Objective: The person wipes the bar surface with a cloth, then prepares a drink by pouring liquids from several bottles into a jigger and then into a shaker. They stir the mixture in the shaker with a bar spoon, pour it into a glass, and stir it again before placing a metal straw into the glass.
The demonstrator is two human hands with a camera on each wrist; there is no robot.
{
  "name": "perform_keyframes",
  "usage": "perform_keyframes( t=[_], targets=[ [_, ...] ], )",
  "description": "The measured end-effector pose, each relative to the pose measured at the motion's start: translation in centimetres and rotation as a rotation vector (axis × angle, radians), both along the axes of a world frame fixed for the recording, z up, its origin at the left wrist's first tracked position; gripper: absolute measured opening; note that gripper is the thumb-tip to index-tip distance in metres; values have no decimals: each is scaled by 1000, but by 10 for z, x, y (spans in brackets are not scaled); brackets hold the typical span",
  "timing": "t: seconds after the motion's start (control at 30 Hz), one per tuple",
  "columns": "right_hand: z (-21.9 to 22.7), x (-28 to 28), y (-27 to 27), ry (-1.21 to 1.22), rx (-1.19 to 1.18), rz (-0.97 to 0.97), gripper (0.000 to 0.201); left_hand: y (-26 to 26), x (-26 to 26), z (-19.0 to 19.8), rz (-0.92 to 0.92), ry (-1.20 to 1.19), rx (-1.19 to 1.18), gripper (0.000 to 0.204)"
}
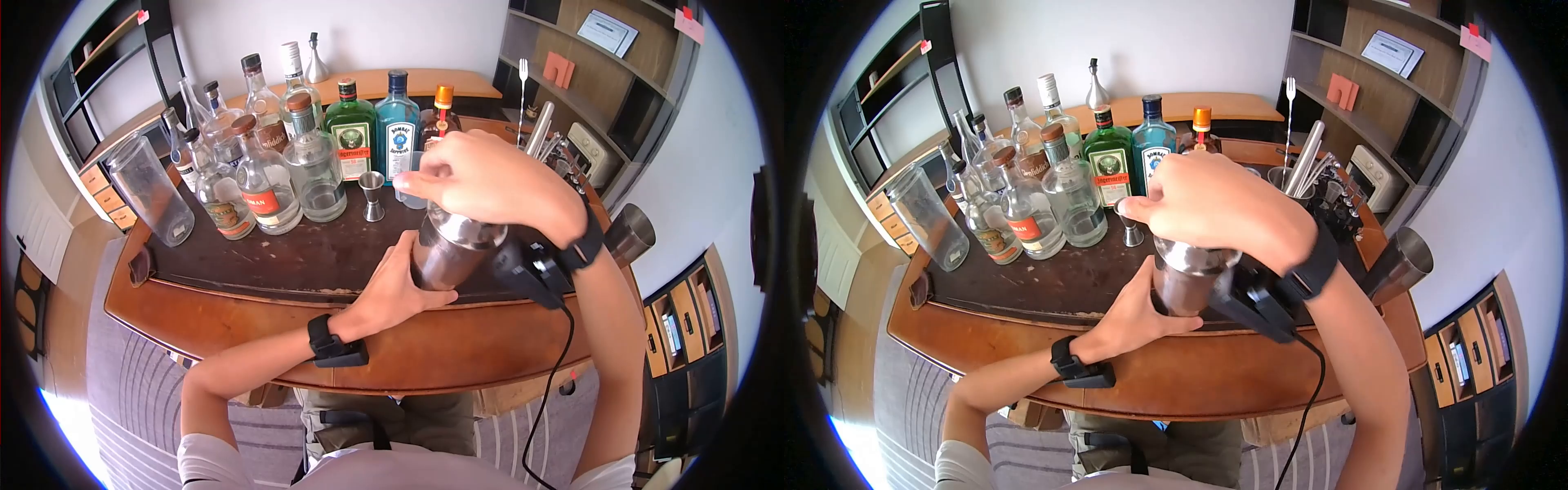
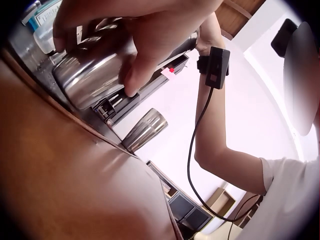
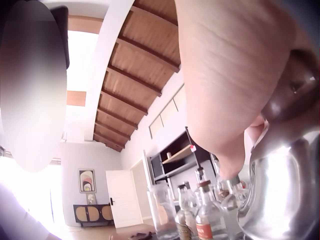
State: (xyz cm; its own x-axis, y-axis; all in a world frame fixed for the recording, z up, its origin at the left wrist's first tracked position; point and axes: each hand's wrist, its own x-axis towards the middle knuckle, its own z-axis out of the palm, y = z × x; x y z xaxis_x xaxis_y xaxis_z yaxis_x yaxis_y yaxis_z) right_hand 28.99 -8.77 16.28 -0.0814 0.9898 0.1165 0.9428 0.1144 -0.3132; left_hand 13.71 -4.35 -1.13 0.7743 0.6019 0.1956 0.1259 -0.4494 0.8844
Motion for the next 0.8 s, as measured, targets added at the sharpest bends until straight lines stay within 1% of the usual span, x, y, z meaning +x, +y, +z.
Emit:
perform_keyframes(
  t=[0.03, 0.07, 0.1, 0.13, 0.17, 0.2, 0.23, 0.3, 0.33, 0.37, 0.43, 0.47, 0.5, 0.53, 0.57, 0.63, 0.67, 0.7, 0.77, 0.8],
  targets=[
    [8, -1, -12, 54, -16, -14, 48, -7, -6, 10, 6, -59, -22, 95],
    [8, 2, -24, 174, 107, 31, 47, -10, -11, 16, 14, -119, -46, 94],
    [8, 6, -37, 296, 224, 78, 47, -9, -15, 16, 11, -209, -4, 94],
    [20, 2, -55, 328, 192, 25, 43, -7, -20, 17, 9, -298, 38, 95],
    [28, -2, -68, 388, 220, 22, 40, -5, -26, 19, 6, -385, 85, 95],
    [32, -8, -81, 458, 266, 39, 38, -8, -36, 36, 25, -355, 204, 97],
    [36, -14, -94, 489, 298, 45, 36, -7, -40, 41, 25, -382, 289, 100],
    [34, -21, -109, 492, 320, 34, 34, -12, -53, 42, 101, -339, 447, 106],
    [34, -26, -115, 479, 326, 23, 33, -13, -51, 19, 54, -506, 68, 111],
    [31, -29, -116, 493, 327, 6, 32, -18, -54, 17, 7, -566, -68, 115],
    [27, -35, -119, 520, 330, -28, 30, -42, -58, 18, 35, -758, -510, 118],
    [24, -38, -119, 547, 314, -54, 29, -53, -60, 18, -12, -868, -722, 110],
    [20, -41, -118, 552, 314, -53, 29, -61, -58, 14, -34, -979, -684, 84],
    [16, -44, -118, 557, 315, -53, 28, -60, -60, 13, -25, -1066, -849, 70],
    [6, -46, -117, 560, 382, 0, 22, -59, -61, 12, -15, -1152, -1015, 59],
    [-16, -60, -108, 421, 684, 171, 11, -57, -60, 15, 221, -1096, -1015, 49],
    [-15, -72, -114, 396, 630, 159, 14, -55, -64, 22, 289, -1081, -1148, 41],
    [-15, -85, -121, 371, 575, 145, 20, -53, -62, 29, 429, -1048, -1220, 33],
    [-23, -110, -121, 342, 610, 144, 23, -43, -64, 19, 351, -1118, -1242, 29],
    [-26, -120, -119, 302, 626, 121, 25, -39, -64, 20, 365, -1166, -1237, 26]
  ],
)
